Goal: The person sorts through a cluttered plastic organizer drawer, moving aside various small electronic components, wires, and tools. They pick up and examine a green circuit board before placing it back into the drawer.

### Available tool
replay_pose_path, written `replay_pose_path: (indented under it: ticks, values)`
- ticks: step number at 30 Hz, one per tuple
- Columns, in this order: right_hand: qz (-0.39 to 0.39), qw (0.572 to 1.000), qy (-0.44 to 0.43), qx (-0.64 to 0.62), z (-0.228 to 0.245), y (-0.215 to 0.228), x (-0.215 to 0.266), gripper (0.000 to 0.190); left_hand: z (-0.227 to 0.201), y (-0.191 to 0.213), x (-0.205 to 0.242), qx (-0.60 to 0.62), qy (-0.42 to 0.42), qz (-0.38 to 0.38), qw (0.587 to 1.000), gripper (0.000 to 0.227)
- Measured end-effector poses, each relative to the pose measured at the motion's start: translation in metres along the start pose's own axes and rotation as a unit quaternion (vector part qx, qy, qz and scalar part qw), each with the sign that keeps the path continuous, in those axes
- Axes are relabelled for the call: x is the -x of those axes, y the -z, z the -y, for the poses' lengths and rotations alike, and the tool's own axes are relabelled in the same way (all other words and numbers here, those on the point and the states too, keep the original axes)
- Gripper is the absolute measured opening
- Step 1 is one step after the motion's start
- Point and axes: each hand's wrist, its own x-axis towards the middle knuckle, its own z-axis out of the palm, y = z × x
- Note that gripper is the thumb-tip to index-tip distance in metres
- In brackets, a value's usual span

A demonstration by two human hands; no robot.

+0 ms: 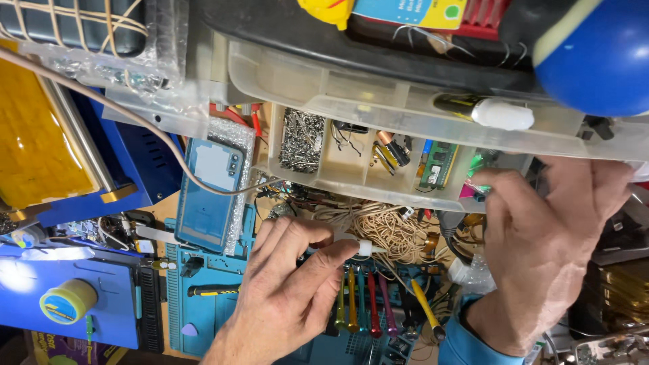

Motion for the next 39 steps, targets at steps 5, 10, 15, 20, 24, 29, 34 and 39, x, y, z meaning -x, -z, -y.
replay_pose_path:
  ticks: [5, 10, 15, 20, 24, 29, 34, 39]
  values:
    - [0.033, 0.999, 0.010, 0.005, 0.002, -0.006, 0.001, 0.029, 0.006, 0.005, 0.000, -0.002, -0.003, -0.008, 1.000, 0.026]
    - [0.036, 0.999, 0.013, 0.018, 0.012, 0.003, 0.002, 0.035, 0.008, 0.006, 0.005, 0.000, -0.011, -0.008, 1.000, 0.028]
    - [0.022, 1.000, 0.018, 0.010, 0.016, 0.015, 0.004, 0.036, 0.012, 0.008, 0.018, -0.003, 0.015, -0.008, 1.000, 0.026]
    - [0.049, 0.998, 0.005, 0.024, 0.020, 0.009, 0.006, 0.031, 0.012, 0.009, 0.021, -0.007, 0.011, -0.005, 1.000, 0.026]
    - [-0.003, 0.999, 0.032, -0.017, 0.031, 0.006, 0.010, 0.029, 0.010, 0.010, 0.026, -0.004, 0.017, 0.000, 1.000, 0.025]
    - [0.053, 0.992, 0.071, -0.087, 0.055, -0.001, -0.006, 0.023, 0.018, 0.008, 0.036, 0.002, 0.016, -0.010, 1.000, 0.027]
    - [0.098, 0.989, 0.109, -0.030, 0.045, -0.013, -0.004, 0.015, 0.023, 0.013, 0.025, 0.004, -0.005, -0.040, 0.999, 0.023]
    - [0.115, 0.984, 0.117, -0.072, 0.041, -0.018, 0.000, 0.015, 0.021, 0.018, 0.012, -0.010, -0.024, -0.038, 0.999, 0.023]
